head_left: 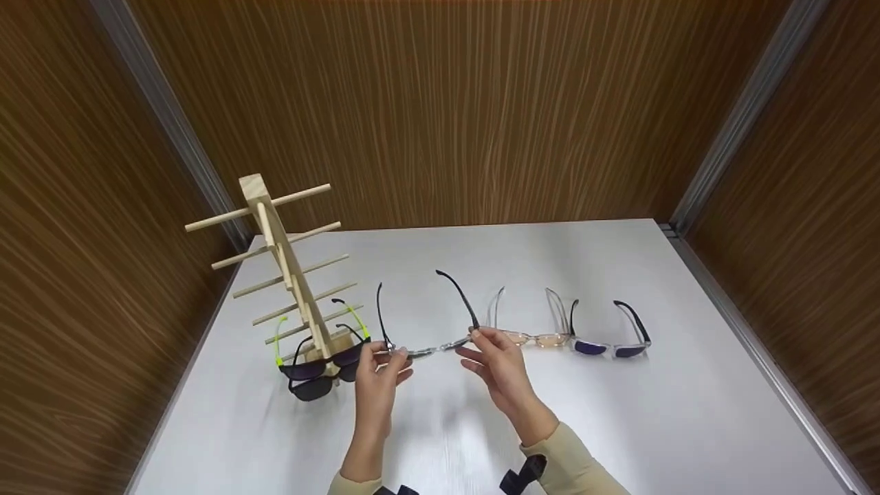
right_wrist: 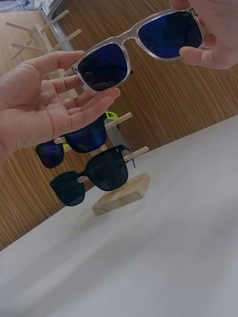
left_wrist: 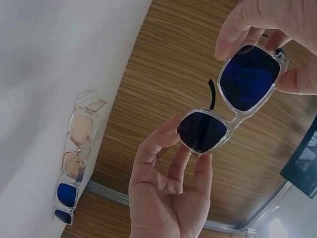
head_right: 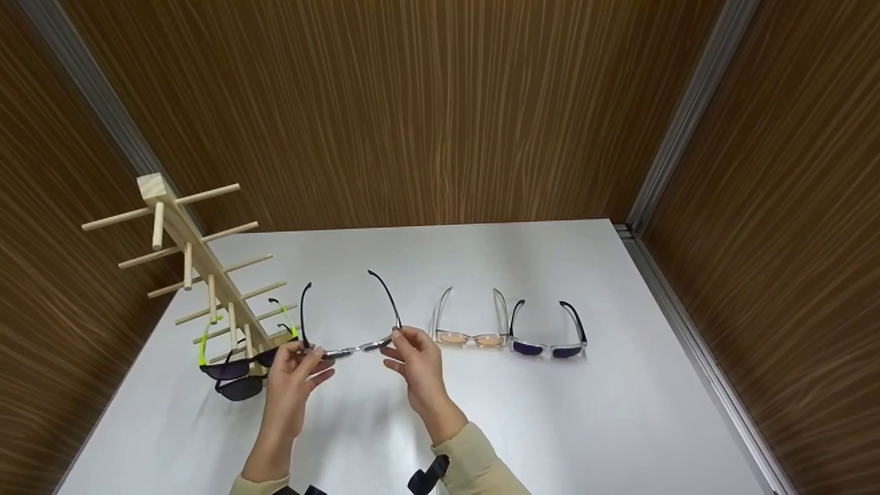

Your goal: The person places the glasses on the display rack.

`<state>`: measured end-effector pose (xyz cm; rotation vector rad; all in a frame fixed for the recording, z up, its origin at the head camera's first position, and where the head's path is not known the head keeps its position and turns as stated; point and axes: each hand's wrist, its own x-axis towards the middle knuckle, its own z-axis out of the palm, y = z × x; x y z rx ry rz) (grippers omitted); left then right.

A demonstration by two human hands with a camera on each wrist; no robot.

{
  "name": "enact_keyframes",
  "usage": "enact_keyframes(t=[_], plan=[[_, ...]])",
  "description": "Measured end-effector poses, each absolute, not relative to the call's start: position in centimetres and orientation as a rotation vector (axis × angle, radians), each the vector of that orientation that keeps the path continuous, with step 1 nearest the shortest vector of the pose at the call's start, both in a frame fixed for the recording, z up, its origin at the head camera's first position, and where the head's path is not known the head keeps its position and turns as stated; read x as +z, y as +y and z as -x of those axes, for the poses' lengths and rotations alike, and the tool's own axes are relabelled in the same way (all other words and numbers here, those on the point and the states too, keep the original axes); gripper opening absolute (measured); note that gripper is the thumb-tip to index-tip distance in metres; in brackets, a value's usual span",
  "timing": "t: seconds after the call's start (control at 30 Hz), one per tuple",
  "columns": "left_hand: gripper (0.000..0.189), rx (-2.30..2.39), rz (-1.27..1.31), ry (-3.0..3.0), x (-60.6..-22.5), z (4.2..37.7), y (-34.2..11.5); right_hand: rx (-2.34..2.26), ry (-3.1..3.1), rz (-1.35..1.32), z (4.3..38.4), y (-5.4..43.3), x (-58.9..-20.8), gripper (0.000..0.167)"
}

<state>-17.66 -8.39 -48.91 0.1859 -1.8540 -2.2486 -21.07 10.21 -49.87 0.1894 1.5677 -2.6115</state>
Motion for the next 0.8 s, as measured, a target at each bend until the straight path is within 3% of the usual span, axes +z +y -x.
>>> enact_keyframes(t=[0.43, 0.8], plan=[[0.028, -2.101, -0.194, -1.837, -47.4, 16.2, -10.5, -2.568, 1.553, 0.006, 20.9, 7.8, -48.3, 0.032], [0.025, -2.123, -0.26, -1.773, -46.7, 15.3, -13.0, -2.5, 1.565, 0.098, 21.1, 5.5, -47.3, 0.023]])
